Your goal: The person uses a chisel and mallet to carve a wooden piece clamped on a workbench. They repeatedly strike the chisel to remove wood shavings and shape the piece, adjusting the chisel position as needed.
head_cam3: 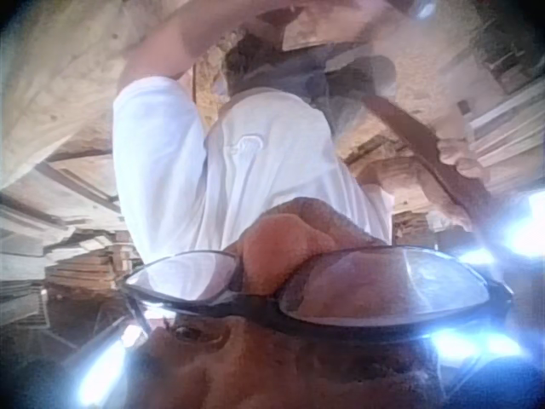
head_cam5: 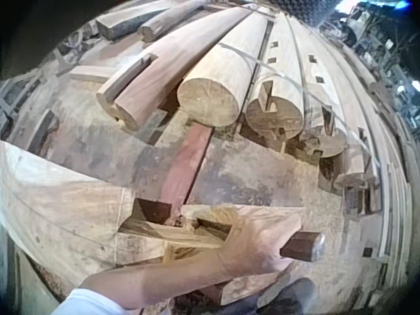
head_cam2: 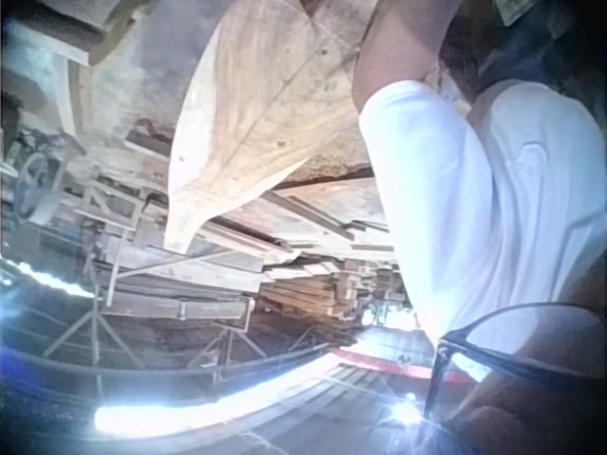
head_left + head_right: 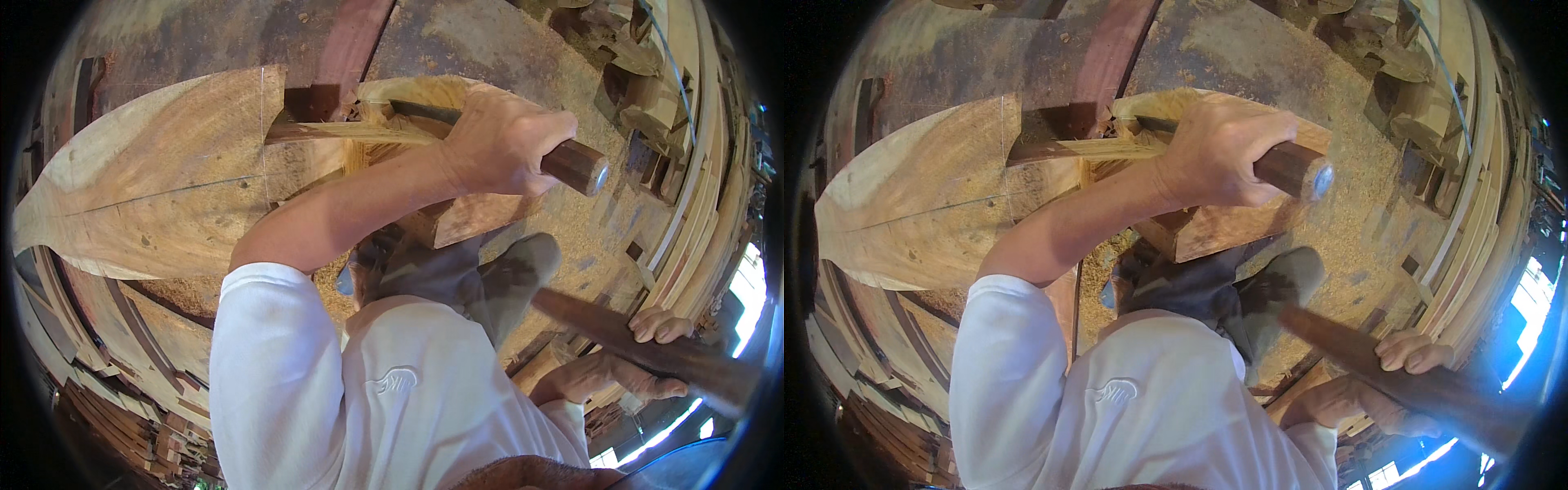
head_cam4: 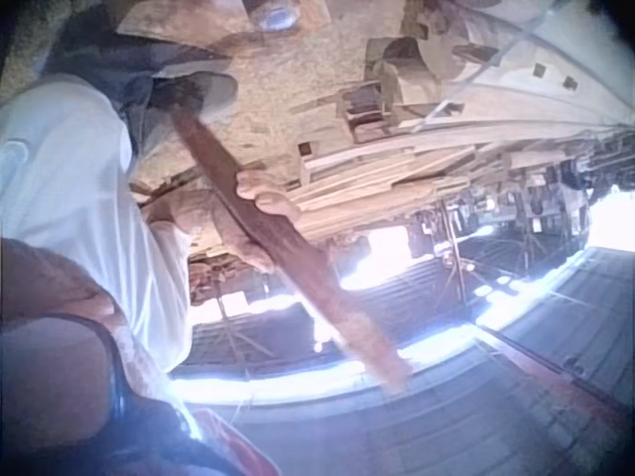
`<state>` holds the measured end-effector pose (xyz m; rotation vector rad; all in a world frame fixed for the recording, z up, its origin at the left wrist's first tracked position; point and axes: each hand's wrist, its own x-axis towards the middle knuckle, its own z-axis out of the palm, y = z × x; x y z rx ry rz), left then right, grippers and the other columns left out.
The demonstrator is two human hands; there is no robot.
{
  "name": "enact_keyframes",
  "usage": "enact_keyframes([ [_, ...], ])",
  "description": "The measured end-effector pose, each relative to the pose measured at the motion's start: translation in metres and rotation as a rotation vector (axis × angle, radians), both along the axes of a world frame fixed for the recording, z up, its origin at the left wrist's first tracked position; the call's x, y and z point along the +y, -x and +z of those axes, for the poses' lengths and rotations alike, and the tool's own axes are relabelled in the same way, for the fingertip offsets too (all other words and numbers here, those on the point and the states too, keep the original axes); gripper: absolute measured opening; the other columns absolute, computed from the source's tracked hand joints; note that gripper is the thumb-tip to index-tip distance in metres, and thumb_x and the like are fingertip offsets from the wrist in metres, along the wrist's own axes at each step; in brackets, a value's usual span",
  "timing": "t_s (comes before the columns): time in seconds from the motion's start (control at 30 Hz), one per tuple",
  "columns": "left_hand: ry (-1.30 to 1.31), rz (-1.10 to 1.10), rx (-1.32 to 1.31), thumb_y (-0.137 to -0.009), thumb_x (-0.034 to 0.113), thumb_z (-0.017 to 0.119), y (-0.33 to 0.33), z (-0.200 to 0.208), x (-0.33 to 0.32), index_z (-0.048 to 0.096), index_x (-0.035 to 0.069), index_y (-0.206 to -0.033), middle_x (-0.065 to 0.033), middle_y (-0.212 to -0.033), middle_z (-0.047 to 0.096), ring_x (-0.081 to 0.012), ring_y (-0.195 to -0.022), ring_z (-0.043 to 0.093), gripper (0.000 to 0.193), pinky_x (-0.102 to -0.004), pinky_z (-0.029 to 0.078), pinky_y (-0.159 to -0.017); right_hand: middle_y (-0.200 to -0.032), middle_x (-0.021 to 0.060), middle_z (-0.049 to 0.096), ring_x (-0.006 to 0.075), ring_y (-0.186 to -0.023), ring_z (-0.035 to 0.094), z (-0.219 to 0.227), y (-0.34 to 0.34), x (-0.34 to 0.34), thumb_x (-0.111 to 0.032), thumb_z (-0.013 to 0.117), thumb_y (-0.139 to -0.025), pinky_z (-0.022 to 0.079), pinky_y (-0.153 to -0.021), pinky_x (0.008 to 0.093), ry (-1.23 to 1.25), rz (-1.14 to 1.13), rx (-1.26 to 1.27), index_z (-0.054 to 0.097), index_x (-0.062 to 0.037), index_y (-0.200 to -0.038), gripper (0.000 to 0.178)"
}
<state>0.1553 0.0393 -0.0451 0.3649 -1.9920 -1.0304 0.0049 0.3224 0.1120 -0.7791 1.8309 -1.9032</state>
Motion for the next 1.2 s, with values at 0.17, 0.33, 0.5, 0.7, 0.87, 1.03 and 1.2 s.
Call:
enact_keyframes([
  [0.17, 0.045, -0.096, -0.193, -0.059, 0.019, 0.085, -0.005, 0.005, 0.016, 0.058, 0.011, -0.085, -0.0102, -0.070, 0.065, -0.0347, -0.069, 0.069, 0.038, -0.0489, 0.051, -0.059, -0.125, 0.0239, 0.070, 0.0344, -0.101, 0.071, -0.039, -0.007, -0.003, -0.001, 0.081, -0.077, 0.058, -0.093, 0.0401, -0.829, 0.240, 0.882, 0.060, 0.0033, -0.141, 0.067],
  [0.33, -0.046, -0.089, -0.089, -0.060, 0.016, 0.084, -0.002, 0.000, 0.017, 0.058, 0.010, -0.084, -0.0118, -0.070, 0.063, -0.0374, -0.073, 0.069, 0.035, -0.0511, 0.051, -0.061, -0.091, 0.0204, 0.069, 0.0325, -0.078, 0.069, -0.030, 0.014, 0.010, -0.029, 0.086, -0.081, 0.060, -0.077, 0.0457, -0.195, 0.108, -0.014, 0.063, 0.0013, -0.121, 0.056],
  [0.5, -0.004, -0.075, -0.062, -0.063, 0.018, 0.084, -0.003, -0.002, 0.009, 0.056, 0.009, -0.084, -0.0105, -0.066, 0.062, -0.0376, -0.066, 0.067, 0.036, -0.0505, 0.051, -0.060, -0.106, 0.0129, 0.069, 0.0281, -0.105, 0.068, -0.053, -0.012, -0.012, -0.017, 0.088, -0.072, 0.052, -0.090, 0.0345, -0.707, 0.247, 0.817, 0.063, -0.0014, -0.125, 0.061],
  [0.7, 0.056, -0.041, -0.059, -0.066, 0.022, 0.083, -0.002, -0.002, 0.008, 0.056, 0.009, -0.083, -0.0107, -0.066, 0.061, -0.0347, -0.064, 0.067, 0.034, -0.0473, 0.051, -0.058, -0.079, 0.0068, 0.058, 0.0219, -0.070, 0.062, -0.032, 0.000, -0.016, -0.074, 0.079, -0.077, 0.053, -0.068, 0.0370, -0.478, 0.154, 0.316, 0.055, -0.0081, -0.092, 0.072],
  [0.87, 0.091, -0.063, -0.072, -0.069, 0.024, 0.081, -0.002, -0.002, 0.004, 0.057, 0.009, -0.085, -0.0112, -0.069, 0.063, -0.0346, -0.066, 0.068, 0.033, -0.0474, 0.052, -0.059, -0.100, 0.0126, 0.066, 0.0257, -0.092, 0.068, -0.076, 0.027, 0.007, -0.034, 0.088, -0.073, 0.056, -0.074, 0.0365, -0.563, 0.418, 0.426, 0.057, -0.0014, -0.121, 0.066],
  [1.03, 0.006, -0.025, -0.150, -0.069, 0.023, 0.082, -0.013, 0.004, -0.002, 0.063, 0.008, -0.092, -0.0123, -0.073, 0.067, -0.0359, -0.071, 0.070, 0.033, -0.0467, 0.053, -0.061, -0.111, 0.0172, 0.063, 0.0276, -0.095, 0.065, -0.063, 0.023, -0.007, -0.033, 0.076, -0.085, 0.054, -0.083, 0.0384, -0.505, 0.413, 0.453, 0.052, 0.0011, -0.128, 0.060],
  [1.2, -0.016, -0.040, -0.126, -0.074, 0.028, 0.080, -0.004, 0.002, -0.003, 0.065, 0.009, -0.093, -0.0133, -0.072, 0.069, -0.0359, -0.069, 0.072, 0.031, -0.0473, 0.056, -0.062, -0.100, 0.0122, 0.061, 0.0247, -0.082, 0.066, -0.039, 0.003, -0.031, -0.054, 0.079, -0.091, 0.056, -0.076, 0.0364, 0.050, 0.460, 0.013, 0.058, 0.0009, -0.118, 0.065],
])
